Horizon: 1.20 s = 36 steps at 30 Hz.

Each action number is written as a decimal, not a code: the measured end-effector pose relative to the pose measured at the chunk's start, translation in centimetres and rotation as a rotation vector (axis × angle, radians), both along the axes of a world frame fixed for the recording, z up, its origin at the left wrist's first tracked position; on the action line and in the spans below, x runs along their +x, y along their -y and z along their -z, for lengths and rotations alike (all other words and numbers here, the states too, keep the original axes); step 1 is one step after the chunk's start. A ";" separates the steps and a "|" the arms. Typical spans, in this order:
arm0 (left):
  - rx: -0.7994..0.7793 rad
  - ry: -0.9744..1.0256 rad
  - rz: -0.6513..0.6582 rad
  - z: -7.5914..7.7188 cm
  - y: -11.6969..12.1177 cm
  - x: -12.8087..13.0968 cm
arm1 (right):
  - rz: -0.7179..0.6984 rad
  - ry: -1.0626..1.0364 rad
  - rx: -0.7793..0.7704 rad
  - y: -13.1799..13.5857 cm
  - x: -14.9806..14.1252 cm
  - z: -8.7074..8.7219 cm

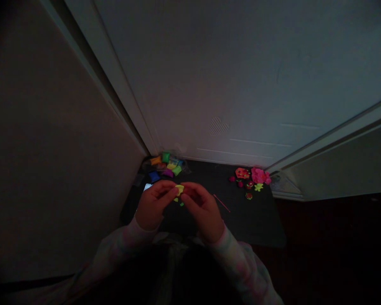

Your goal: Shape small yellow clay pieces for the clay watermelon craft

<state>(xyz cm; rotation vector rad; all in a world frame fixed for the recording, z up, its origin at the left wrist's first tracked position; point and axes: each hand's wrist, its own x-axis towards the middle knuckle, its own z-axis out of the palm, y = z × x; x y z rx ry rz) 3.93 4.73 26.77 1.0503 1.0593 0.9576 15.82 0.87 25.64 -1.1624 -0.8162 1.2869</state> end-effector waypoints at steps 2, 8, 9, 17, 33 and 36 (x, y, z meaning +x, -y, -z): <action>-0.021 0.026 0.010 -0.2 0.0 -0.1 | -0.034 0.125 0.055 0.1 0.2 -0.1; 0.021 0.002 0.095 -0.5 0.0 -0.6 | -0.017 0.425 0.110 -0.2 0.9 -0.7; 0.027 -0.003 0.114 -0.5 0.0 -0.7 | -0.006 0.421 0.104 -0.2 0.9 -0.8; 0.233 -0.189 0.117 -0.6 0.1 -0.8 | 0.010 0.295 0.163 0.2 0.6 -1.0; 0.019 0.094 0.030 -0.9 0.9 -0.1 | 0.064 0.844 0.413 -0.1 1.3 -0.7; -0.340 0.474 -0.047 -0.8 -0.3 1.1 | 0.046 1.112 0.575 -0.5 1.0 -1.1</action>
